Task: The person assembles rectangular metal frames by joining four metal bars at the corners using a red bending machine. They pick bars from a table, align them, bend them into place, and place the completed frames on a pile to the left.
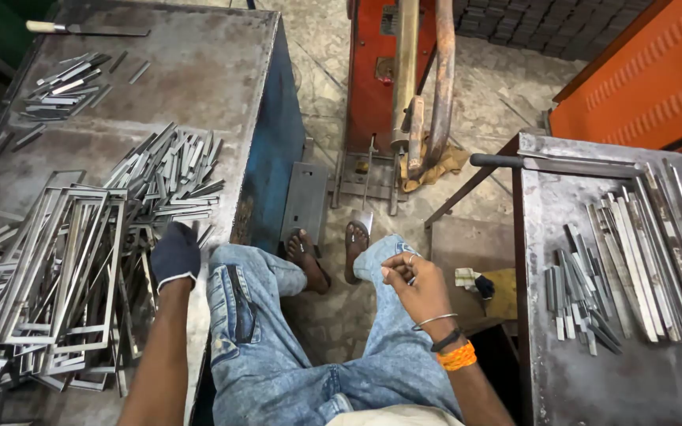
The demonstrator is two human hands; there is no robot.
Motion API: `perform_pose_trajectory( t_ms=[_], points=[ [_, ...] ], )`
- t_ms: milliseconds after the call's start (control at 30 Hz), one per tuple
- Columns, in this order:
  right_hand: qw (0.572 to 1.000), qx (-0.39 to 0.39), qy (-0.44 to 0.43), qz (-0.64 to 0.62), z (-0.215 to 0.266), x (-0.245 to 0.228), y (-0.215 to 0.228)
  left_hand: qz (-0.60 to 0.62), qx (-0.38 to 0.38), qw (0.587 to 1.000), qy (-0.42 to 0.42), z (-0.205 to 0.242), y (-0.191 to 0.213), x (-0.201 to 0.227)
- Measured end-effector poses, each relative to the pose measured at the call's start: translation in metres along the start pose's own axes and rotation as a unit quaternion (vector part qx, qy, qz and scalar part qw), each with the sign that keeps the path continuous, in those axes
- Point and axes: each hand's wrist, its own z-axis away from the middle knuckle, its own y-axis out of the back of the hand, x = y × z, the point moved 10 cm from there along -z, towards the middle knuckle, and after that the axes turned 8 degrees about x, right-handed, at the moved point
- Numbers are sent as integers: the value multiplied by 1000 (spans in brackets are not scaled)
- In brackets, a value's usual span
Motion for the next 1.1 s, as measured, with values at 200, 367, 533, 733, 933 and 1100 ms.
perform_pose_trajectory(
  t_ms=[200, 367, 533, 733, 933, 1100],
  points=[
    [996, -36, 84, -16, -4, -24, -33, 584, -86, 780, 207, -10, 6, 36],
    [988, -88, 106, -74, -19, -81, -90, 642, -184, 743, 49, 32, 37, 152],
    [979, -98, 75, -163, -41, -69, -101, 636, -287, 716, 17, 71, 82, 248],
    [967, -55, 66, -240, -48, -51, -64, 700, -349, 623, 17, 91, 100, 292],
    [952, -59, 31, -298, -53, -39, -56, 654, -377, 656, -15, 93, 107, 310],
    [946, -74, 3, -315, -51, -32, -54, 679, -396, 617, 42, 100, 96, 304]
  ],
)
